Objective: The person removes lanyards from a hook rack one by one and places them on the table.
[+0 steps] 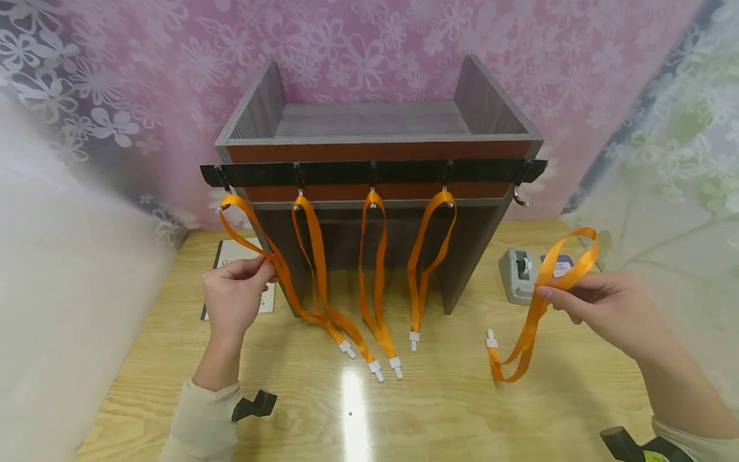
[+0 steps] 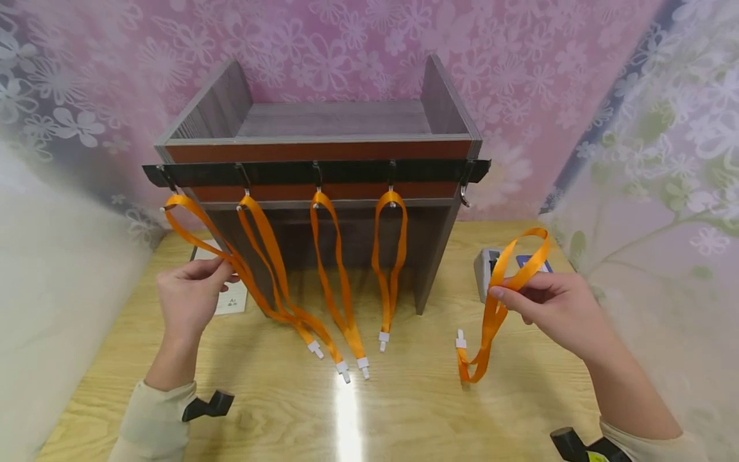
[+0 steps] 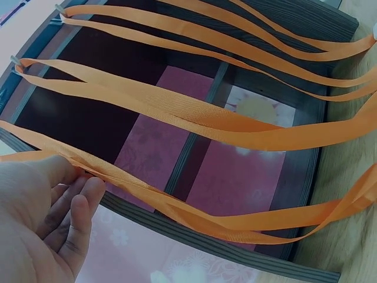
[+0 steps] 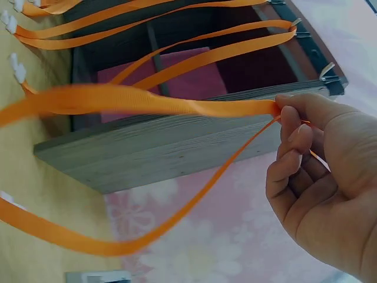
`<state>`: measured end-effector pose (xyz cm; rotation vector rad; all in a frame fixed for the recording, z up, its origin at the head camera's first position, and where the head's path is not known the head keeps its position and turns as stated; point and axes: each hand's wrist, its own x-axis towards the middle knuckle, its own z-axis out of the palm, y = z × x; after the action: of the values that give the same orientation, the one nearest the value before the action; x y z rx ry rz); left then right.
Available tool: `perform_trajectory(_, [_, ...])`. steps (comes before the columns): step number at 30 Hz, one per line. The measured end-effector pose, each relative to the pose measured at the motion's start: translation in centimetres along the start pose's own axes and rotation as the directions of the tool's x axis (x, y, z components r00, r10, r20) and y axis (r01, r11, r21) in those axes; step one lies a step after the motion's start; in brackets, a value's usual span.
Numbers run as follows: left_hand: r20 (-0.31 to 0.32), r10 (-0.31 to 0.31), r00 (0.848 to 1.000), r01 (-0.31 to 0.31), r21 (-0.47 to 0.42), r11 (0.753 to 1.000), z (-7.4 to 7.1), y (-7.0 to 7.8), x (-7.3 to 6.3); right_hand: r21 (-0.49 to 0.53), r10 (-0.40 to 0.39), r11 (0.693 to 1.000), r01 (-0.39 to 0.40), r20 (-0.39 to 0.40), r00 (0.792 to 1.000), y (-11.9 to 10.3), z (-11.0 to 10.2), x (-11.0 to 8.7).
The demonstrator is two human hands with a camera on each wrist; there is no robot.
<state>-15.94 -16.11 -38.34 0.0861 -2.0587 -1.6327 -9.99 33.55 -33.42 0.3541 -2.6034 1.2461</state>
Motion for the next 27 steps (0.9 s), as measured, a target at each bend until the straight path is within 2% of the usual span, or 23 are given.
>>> perform_trajectory(4, [0.002, -0.017, 1.0, 0.017, 0.004, 1.0, -0.1, 0.3, 0.1, 0.024, 0.021, 0.999, -0.023, 0.062, 0.998, 1.2, 0.8, -0.1])
perform_trajectory(6, [0.01, -0.029, 1.0, 0.029, 0.005, 1.0, -0.1, 0.4, 0.0, 0.003, 0.046, 0.999, -0.046, 0.096, 0.994, 1.9, 1.1, -0.3])
perform_trajectory(10, [0.021, -0.027, 0.999, 0.027, 0.003, 1.0, -0.1, 0.4, -0.2, -0.009, 0.042, 0.999, -0.041, 0.165, 0.985, 3.4, 1.7, -0.8])
perform_trajectory(13, [0.029, -0.009, 1.0, 0.009, 0.0, 1.0, 0.1, 0.4, -0.1, -0.006, 0.031, 1.0, -0.03, 0.185, 0.982, 4.3, 2.1, -1.2])
perform_trajectory(19, [0.033, -0.008, 0.999, 0.008, -0.011, 1.0, 0.1, 0.4, -0.1, -0.01, 0.08, 0.997, -0.079, 0.205, 0.976, 5.5, 2.9, -1.6])
perform_trajectory(27, [0.021, -0.02, 1.0, 0.02, -0.007, 1.0, -0.1, 0.5, -0.2, 0.088, 0.054, 0.993, -0.078, 0.243, 0.968, 8.0, 4.3, -2.1])
